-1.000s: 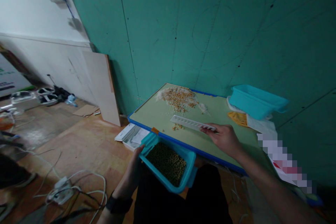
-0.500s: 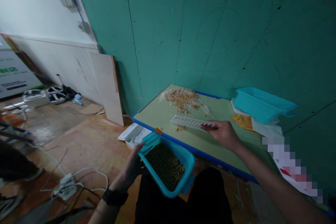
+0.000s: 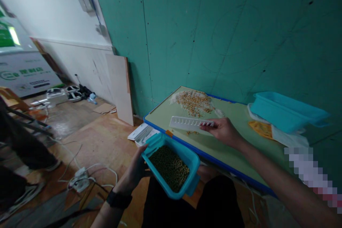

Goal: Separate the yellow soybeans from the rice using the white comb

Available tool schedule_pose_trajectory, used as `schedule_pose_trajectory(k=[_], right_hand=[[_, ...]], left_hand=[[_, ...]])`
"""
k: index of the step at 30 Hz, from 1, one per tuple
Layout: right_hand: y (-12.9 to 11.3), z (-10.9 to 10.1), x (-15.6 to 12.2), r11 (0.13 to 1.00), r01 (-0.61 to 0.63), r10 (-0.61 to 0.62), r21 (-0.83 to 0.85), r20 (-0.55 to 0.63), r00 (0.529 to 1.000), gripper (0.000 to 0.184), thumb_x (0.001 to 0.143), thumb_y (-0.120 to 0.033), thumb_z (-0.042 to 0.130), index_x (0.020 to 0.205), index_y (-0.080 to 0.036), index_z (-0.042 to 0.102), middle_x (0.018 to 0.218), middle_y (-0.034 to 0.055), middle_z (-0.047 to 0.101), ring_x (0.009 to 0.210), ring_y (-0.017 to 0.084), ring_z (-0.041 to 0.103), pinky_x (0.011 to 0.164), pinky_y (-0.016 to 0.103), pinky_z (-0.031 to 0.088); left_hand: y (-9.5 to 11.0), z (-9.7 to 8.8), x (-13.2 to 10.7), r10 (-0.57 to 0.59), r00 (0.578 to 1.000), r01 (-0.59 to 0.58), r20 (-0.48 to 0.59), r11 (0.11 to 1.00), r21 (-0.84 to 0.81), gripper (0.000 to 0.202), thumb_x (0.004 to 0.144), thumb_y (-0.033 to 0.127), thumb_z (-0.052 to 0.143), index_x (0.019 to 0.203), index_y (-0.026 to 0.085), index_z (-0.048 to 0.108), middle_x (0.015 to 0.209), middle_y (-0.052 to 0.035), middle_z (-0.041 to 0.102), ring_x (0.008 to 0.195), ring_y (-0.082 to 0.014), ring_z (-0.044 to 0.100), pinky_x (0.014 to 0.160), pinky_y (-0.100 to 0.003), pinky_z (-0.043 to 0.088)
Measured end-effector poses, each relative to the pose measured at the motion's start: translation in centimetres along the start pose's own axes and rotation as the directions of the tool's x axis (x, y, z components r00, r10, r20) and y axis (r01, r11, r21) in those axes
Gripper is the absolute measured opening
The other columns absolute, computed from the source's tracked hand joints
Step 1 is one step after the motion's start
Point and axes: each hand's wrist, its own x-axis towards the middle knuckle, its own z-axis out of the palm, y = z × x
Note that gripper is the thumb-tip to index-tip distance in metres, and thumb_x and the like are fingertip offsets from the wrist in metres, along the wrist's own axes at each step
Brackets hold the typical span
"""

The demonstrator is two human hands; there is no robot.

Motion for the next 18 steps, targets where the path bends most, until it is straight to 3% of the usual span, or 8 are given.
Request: schedule_pose_trajectory(k=[7,11,18], right_hand=[[-2.4,-0.7,-1.7,0.997,0.045,-0.040,-0.065,0.074,0.996,0.029,0.097,-0.044,0.078,0.088,-0.020,0.092,0.073,0.0025,0.083,0.060,0.019,0.074,0.053,0.025,0.052],[-3.0,-0.6,-3.0,1.000,0.025,-0.024,-0.013,0.067,0.997,0.027,0.097,-0.042,0.075,0.099,-0.022,0.093,0.087,0.0051,0.089,0.067,0.022,0.080,0.057,0.027,0.058],[-3.3,-0.4,-5.3,0.999,0.037,-0.037,-0.023,-0.002,0.999,0.021,0.098,-0.035,0.073,0.100,-0.028,0.093,0.095,0.0042,0.090,0.076,0.025,0.087,0.067,0.030,0.068]], left_hand=[[0.0,0.7,-0.3,-0.019,0.999,0.019,-0.043,1.000,0.000,0.078,0.089,0.075,0.074,0.144,0.019,0.075,0.132,-0.0188,0.085,0.130,-0.0465,0.073,0.096,-0.056,0.063],[-0.5,1.2,-1.0,-0.003,1.000,0.003,-0.013,1.000,-0.017,0.077,0.088,0.075,0.075,0.140,0.019,0.078,0.133,-0.0177,0.085,0.126,-0.0449,0.075,0.088,-0.051,0.065],[-1.7,2.7,-2.0,-0.066,0.998,0.067,0.011,0.992,-0.109,0.077,0.089,0.070,0.078,0.141,0.013,0.078,0.121,-0.0175,0.088,0.131,-0.0432,0.074,0.097,-0.048,0.065]])
